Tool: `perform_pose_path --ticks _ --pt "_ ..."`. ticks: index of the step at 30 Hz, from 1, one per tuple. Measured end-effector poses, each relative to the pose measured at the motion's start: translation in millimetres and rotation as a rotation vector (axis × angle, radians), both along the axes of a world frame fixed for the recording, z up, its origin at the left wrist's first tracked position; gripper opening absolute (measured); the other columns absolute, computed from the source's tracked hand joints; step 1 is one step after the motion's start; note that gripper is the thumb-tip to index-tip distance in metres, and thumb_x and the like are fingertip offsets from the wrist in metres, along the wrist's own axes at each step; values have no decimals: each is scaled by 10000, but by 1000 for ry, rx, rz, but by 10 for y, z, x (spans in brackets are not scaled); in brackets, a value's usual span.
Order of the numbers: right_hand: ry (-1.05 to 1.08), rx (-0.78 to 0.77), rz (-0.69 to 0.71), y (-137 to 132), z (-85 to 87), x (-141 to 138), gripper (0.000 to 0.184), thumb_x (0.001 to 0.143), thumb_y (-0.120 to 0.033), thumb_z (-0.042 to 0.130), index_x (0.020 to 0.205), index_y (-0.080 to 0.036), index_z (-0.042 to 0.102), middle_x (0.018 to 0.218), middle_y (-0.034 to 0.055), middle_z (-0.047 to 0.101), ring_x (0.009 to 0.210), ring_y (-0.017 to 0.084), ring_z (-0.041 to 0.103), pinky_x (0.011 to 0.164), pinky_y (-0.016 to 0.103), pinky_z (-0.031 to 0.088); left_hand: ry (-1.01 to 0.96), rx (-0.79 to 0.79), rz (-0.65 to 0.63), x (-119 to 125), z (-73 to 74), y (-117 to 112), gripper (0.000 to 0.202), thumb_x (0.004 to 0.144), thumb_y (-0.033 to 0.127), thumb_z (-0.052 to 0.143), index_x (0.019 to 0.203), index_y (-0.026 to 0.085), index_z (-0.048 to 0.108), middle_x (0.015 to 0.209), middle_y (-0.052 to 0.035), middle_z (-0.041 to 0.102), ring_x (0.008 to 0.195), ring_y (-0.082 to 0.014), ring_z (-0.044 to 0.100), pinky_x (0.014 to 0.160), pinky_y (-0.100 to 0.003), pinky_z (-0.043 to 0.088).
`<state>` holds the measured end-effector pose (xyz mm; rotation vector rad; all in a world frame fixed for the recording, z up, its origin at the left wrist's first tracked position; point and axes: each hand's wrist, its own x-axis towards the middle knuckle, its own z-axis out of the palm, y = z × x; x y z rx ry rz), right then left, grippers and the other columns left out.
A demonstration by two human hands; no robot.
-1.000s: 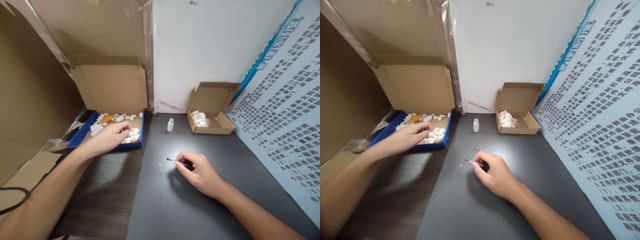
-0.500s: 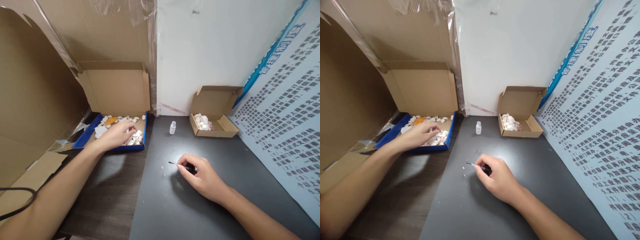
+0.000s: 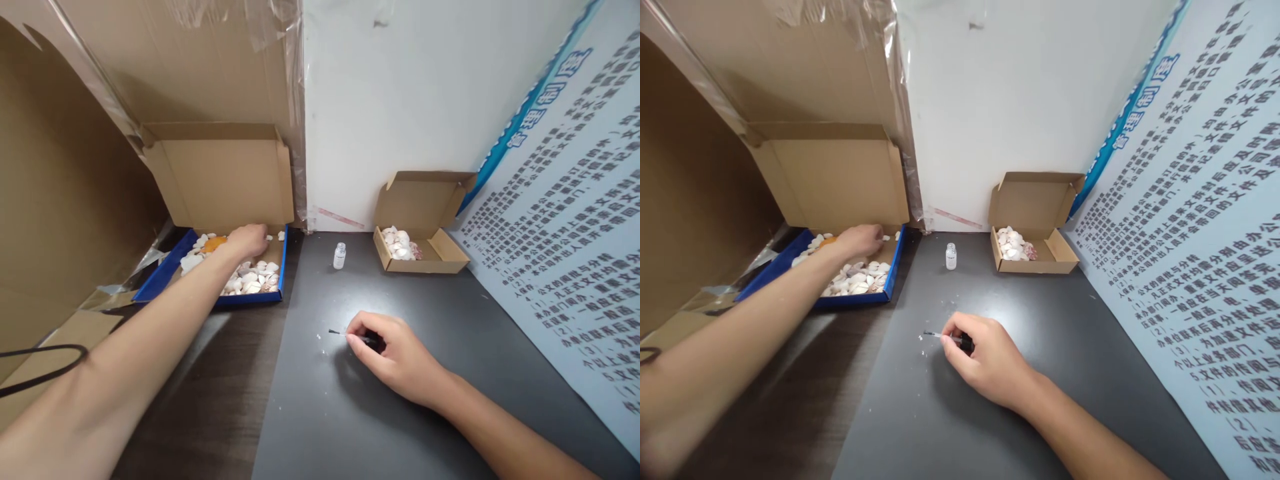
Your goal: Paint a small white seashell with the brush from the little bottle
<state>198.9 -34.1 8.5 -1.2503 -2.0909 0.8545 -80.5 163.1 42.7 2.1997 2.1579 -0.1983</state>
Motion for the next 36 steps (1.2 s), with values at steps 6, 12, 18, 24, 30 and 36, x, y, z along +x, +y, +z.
perform_pose_path --ticks 6,12,18,24,30,36 --pt "19 15 0 -9 11 7 143 904 -226 536 768 -208 576 687 -32 594 614 111 509 556 224 356 6 59 -13 -32 17 -19 311 864 268 576 1125 114 644 1148 -213 693 1069 -370 649 835 -416 517" --pt "55 37 -16 -32 2 0 134 901 -215 538 772 -209 571 688 -30 587 616 113 513 537 219 355 -55 180 -99 164 346 -307 348 888 265 379 1107 116 604 1081 -229 700 993 -374 665 762 -407 493" --pt "109 195 -158 48 8 37 133 900 -203 537 770 -205 565 703 -17 553 643 130 501 570 240 367 -183 116 -343 827 324 -718 337 926 321 306 1045 220 605 1045 -111 728 953 -301 682 790 -369 488" --pt "191 264 -272 147 8 122 168 944 -245 500 790 -203 553 751 -1 534 668 142 492 593 257 383 -306 -15 -277 1131 28 -579 475 837 429 471 1188 125 568 1156 -205 699 996 -343 680 781 -384 510" --pt "246 276 -261 91 11 96 194 954 -256 493 773 -204 541 723 -3 536 637 138 496 591 264 385 -495 -118 -332 1305 -98 -479 225 801 340 521 860 168 654 902 -62 752 796 -218 682 629 -260 475" --pt "287 329 -305 79 48 113 181 941 -256 495 775 -204 546 703 -2 547 626 141 512 584 266 392 -607 15 -288 1379 -279 -516 218 877 343 471 829 172 598 893 -103 720 798 -232 649 640 -290 434"
